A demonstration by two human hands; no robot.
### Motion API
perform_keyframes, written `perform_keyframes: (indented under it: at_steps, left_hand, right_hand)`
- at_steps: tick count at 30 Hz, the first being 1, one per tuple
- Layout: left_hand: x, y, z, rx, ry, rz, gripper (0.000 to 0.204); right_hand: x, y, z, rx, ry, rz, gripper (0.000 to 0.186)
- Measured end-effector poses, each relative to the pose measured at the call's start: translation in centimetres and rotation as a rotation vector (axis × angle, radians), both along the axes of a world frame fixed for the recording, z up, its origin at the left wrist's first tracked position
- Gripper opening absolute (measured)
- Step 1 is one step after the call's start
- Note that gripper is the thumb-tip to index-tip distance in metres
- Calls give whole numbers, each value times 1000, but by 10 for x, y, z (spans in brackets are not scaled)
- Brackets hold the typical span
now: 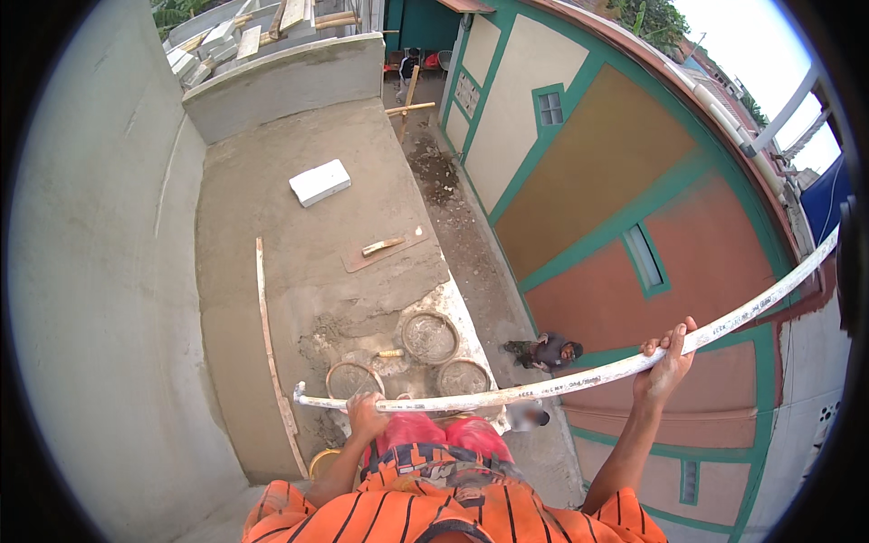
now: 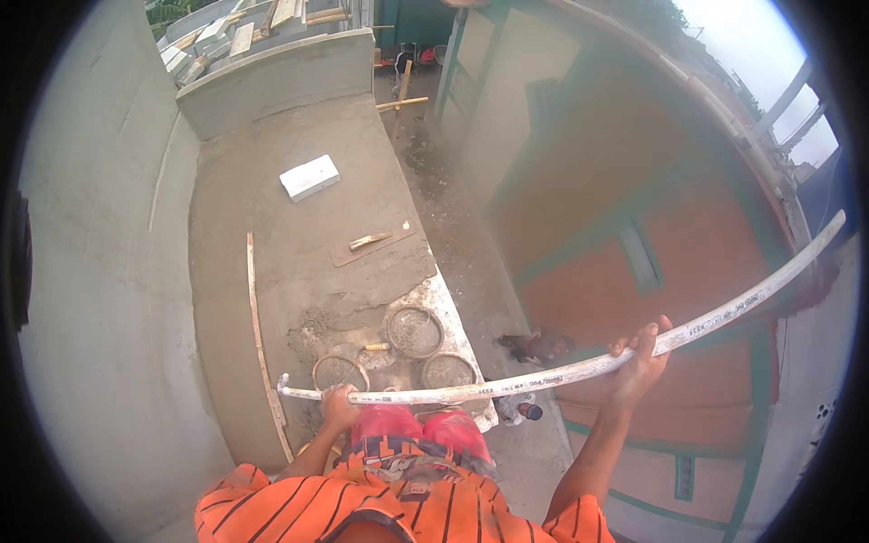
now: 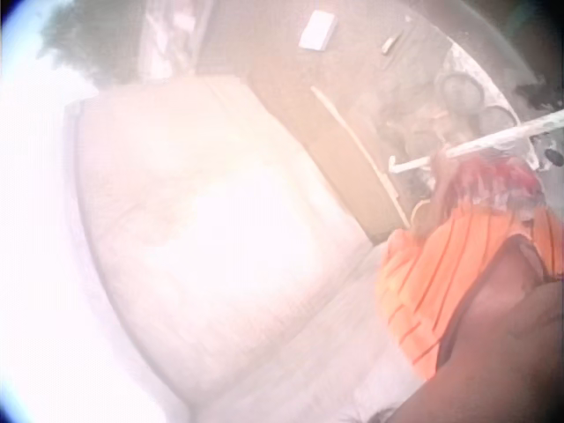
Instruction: The person pours wet concrete from a bucket onto a rooftop surface and spreads it with a trowel. They then use a long wooden straightedge to level and smooth the concrete across the area.
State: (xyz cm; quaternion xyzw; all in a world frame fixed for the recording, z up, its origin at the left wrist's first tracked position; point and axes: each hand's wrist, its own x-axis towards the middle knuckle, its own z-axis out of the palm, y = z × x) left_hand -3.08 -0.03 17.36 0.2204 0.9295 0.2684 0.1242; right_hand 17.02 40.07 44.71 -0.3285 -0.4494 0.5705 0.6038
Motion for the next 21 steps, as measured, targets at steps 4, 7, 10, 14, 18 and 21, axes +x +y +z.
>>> perform_keyframes:
  at_steps: [4,7,10,14,18,21]
  left_hand:
    - [-48,23,76,234,497,204,10]
    - [-80,65,185,530,820,300,14]
    - [-72,156,289,1156,961,164,28]
    - [-35,244,334,1783,369,-500,51]
    - [46,287,342,1647,-669,-960,46]
    - [79,330,326,1471,-913,-1198,29]
  right_hand:
    - [59,-3,-39,-249,146,-171,19]
    - [105,-23,-84,-497,333,-243,17]
    - [138,-49,-131,-722,588,-344,25]
    - [143,-68,-162,-843,809,-369,23]
    - [143,-84,-176,-965,754,-284,35]
    - [197,-114,-196,-978,615,-228,58]
